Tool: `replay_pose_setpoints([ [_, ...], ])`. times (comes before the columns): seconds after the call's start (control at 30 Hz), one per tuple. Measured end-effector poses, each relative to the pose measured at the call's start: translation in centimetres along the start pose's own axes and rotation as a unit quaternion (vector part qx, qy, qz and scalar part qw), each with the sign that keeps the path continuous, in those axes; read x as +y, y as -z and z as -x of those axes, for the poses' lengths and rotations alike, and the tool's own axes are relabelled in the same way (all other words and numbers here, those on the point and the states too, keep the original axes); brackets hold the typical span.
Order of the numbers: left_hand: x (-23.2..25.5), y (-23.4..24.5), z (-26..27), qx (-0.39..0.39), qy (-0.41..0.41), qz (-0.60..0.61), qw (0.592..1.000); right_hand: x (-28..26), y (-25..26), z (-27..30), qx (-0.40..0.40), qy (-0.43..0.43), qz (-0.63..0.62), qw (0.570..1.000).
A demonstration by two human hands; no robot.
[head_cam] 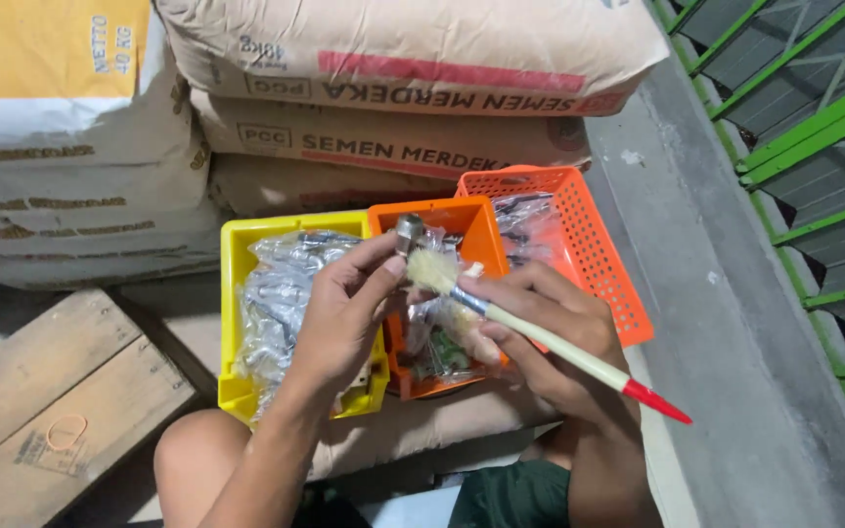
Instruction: The person is organizing and cleaning metal plumbing fixtures stored in plastic bins using a paintbrush.
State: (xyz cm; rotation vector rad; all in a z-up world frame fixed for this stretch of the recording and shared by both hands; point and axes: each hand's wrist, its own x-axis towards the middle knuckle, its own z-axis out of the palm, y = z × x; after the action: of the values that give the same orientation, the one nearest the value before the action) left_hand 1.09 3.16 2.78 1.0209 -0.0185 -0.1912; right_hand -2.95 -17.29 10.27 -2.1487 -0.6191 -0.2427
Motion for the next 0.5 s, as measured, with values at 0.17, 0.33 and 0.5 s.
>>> replay_pose_setpoints([
  [0.17, 1.5, -0.2, -1.9, -0.108, -0.024, -0.046, 0.993, 1.1, 0.3, -0.6, 0.063, 0.036, 0.018, 0.997],
  [0.33, -0.8, -0.3, -2.3, -0.167, -0.048, -0.016, 0.985, 2.8, -0.7, 1.6, 0.081, -0.006, -0.037, 0.996],
  [0.5, -3.0, 0.8, 0.1, -0.054, -0.027, -0.161, 0.985, 3.5, -1.5, 2.5, 0.008, 0.004, -0.109, 0.994],
])
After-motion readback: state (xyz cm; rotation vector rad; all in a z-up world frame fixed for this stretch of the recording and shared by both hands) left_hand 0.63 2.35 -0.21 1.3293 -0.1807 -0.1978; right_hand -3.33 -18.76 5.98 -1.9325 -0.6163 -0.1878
